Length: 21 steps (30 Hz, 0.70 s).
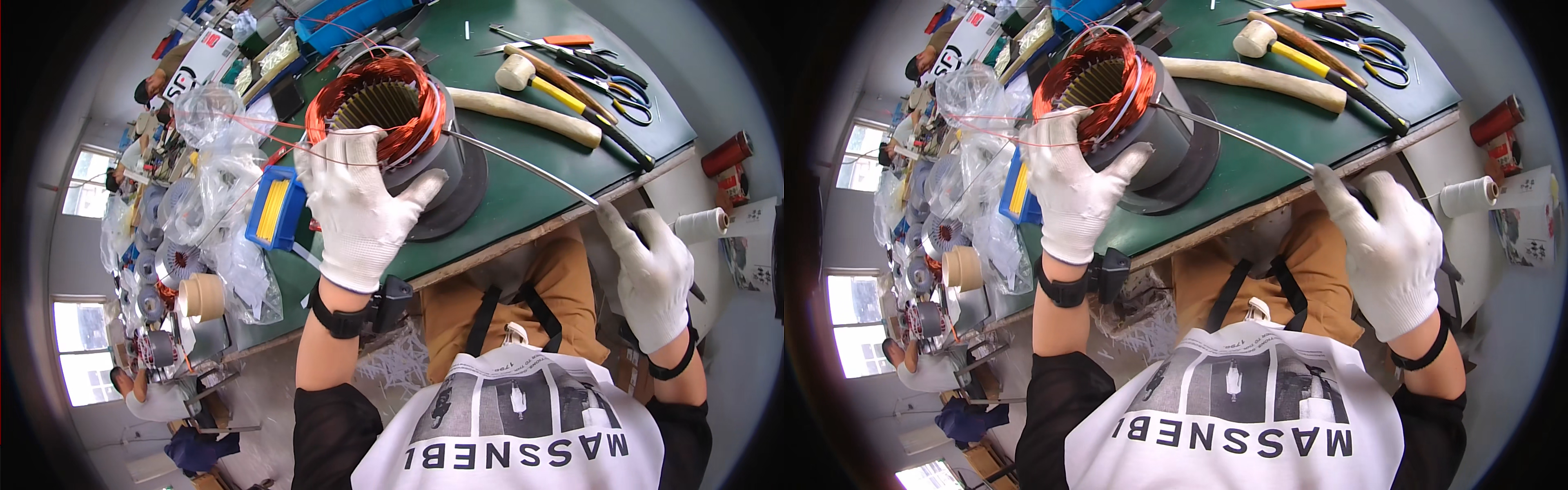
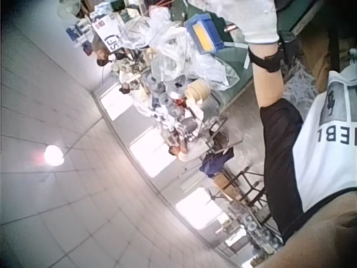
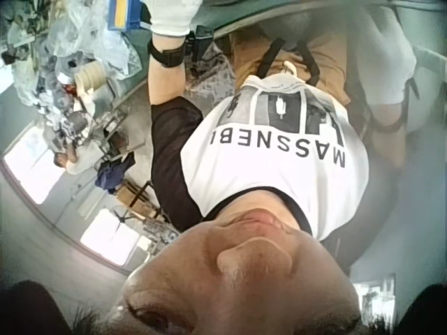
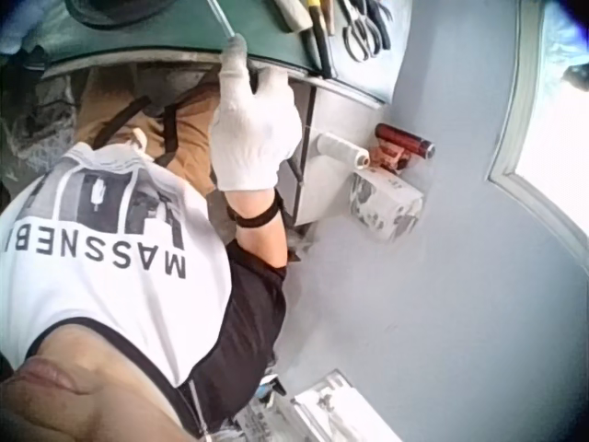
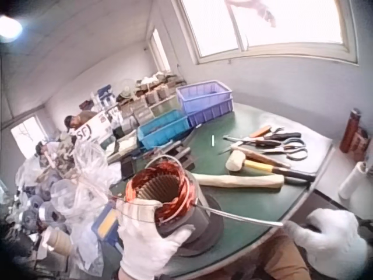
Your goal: Hammer components and insert insulation/parts into a large motor stator.
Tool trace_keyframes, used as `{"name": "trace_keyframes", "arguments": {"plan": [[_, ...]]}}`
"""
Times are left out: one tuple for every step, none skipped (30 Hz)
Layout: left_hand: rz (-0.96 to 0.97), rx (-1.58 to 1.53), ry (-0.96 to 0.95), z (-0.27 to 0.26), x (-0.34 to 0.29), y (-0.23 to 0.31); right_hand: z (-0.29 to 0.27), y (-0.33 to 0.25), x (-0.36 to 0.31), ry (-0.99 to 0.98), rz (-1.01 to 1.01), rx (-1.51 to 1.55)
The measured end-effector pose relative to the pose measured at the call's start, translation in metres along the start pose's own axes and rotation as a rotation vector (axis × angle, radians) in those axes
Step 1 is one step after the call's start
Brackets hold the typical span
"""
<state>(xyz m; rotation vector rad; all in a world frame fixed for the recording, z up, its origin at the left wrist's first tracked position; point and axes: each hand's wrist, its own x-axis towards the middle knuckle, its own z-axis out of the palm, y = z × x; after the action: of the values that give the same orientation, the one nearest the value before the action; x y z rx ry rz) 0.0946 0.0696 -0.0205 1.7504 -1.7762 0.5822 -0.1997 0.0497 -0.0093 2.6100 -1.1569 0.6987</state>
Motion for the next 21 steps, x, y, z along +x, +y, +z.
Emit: {"name": "trace_keyframes", "arguments": {"plan": [[0.001, 0.069, -0.020, 0.000, 0.004, 0.006, 0.001, 0.001, 0.004, 0.005, -0.031, -0.038], [0.052, 0.122, 0.009, 0.004, 0.007, 0.013, 0.004, 0.002, 0.007, -0.001, -0.051, -0.071], [0.056, 0.120, 0.010, 0.005, 0.010, 0.019, 0.006, 0.002, 0.011, 0.001, -0.048, -0.073], [0.033, 0.119, 0.009, 0.007, 0.013, 0.024, 0.007, 0.003, 0.015, -0.009, -0.067, -0.093], [0.010, 0.117, 0.009, 0.009, 0.017, 0.027, 0.009, 0.004, 0.019, -0.018, -0.086, -0.114], [-0.008, 0.106, 0.066, 0.013, 0.016, 0.023, 0.019, 0.005, 0.028, 0.035, -0.144, -0.078], [-0.004, 0.099, 0.068, 0.016, 0.016, 0.023, 0.016, 0.007, 0.039, 0.035, -0.140, -0.084], [-0.023, 0.080, 0.092, 0.019, 0.017, 0.024, 0.007, 0.008, 0.053, 0.015, -0.154, -0.124], [-0.049, 0.081, 0.111, 0.021, 0.015, 0.021, 0.000, 0.003, 0.068, -0.001, -0.178, -0.147], [-0.044, 0.059, 0.158, 0.022, 0.014, 0.016, -0.017, -0.007, 0.085, -0.081, -0.226, -0.191], [-0.053, 0.076, 0.147, 0.019, 0.008, 0.008, -0.031, -0.022, 0.101, -0.161, -0.277, -0.231], [-0.060, 0.017, 0.170, 0.020, 0.010, 0.008, -0.041, -0.030, 0.102, -0.202, -0.292, -0.361], [-0.068, -0.041, 0.191, 0.020, 0.013, 0.008, -0.044, -0.034, 0.097, -0.268, -0.277, -0.401], [-0.020, -0.024, 0.207, 0.016, 0.017, 0.010, -0.043, -0.032, 0.090, -0.199, -0.262, -0.322], [-0.021, -0.030, 0.210, 0.017, 0.017, 0.009, -0.037, -0.028, 0.080, -0.130, -0.251, -0.234], [0.006, -0.073, 0.223, 0.018, 0.016, 0.002, -0.028, -0.026, 0.067, -0.085, -0.230, -0.194], [0.034, -0.118, 0.234, 0.018, 0.015, -0.005, -0.023, -0.024, 0.054, -0.041, -0.206, -0.156], [0.064, -0.183, 0.216, 0.016, 0.012, -0.011, -0.022, -0.021, 0.041, -0.069, -0.189, -0.105], [0.063, -0.174, 0.214, 0.011, 0.011, -0.019, -0.024, -0.016, 0.028, -0.043, -0.184, -0.056], [0.091, -0.228, 0.182, 0.006, 0.012, -0.028, -0.026, -0.011, 0.019, -0.051, -0.166, -0.045], [0.126, -0.300, 0.149, 0.006, 0.013, -0.031, -0.028, -0.009, 0.011, -0.066, -0.135, -0.048]]}}
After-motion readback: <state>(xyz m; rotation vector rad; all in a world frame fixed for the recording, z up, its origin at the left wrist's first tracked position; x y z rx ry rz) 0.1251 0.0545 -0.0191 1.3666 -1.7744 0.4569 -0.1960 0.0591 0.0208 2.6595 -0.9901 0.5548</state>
